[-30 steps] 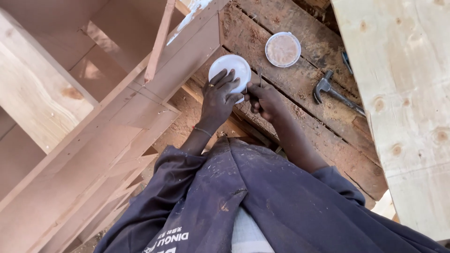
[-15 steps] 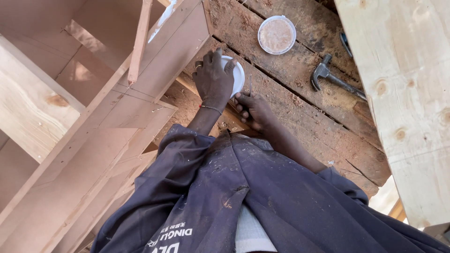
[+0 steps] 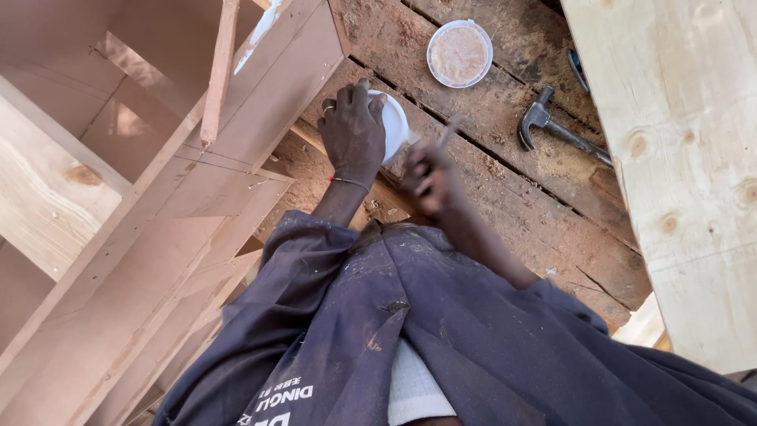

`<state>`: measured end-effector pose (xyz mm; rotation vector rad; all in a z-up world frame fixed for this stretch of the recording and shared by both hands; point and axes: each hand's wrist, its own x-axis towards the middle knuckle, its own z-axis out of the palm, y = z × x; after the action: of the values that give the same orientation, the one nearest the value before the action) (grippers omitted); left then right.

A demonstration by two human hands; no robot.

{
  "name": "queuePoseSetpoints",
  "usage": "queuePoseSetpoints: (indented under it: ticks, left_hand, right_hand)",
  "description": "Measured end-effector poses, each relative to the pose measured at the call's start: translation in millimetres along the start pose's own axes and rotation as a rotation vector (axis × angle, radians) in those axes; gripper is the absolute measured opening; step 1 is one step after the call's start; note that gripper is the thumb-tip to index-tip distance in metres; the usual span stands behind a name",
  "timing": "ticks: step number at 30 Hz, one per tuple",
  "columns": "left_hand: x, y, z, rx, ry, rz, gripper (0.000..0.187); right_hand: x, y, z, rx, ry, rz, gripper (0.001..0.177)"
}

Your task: The person stirs a white substance in a container using a wooden stick, then transfers some of it into a smaller container. They proceed to apply the white substance to the joints and edges of a wooden cabinet frame using the stick.

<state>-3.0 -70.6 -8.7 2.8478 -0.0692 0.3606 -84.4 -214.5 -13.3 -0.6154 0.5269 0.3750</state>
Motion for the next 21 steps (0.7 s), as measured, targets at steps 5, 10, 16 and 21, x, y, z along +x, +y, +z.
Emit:
queuePoseSetpoints:
  ticks: [5, 10, 16, 21]
  left_hand:
    - [18.5, -1.5, -6.4, -0.09, 0.028, 0.239, 0.029]
    - [14.0, -5.9, -4.5, -0.135, -0.04, 0.365, 0.031]
    - [66.5, -23.6, 10.1, -0.115, -0.08, 0.615, 0.03]
    - [32.2, 30.9, -4.3, 0.075, -0.028, 0.08, 0.066]
  right_hand:
    - [8.9, -76.8, 10.3, -0.086, -0.072, -0.274, 0.023]
    - [-2.5, -69.2, -10.4, -0.074, -0.11, -0.325, 0.024]
    - [-9.0, -85.7, -17.6, -0.027, -0.145, -0.343, 0.023]
    - [-15.3, -74.5, -14.3, -0.228, -0.005, -0.369, 0.018]
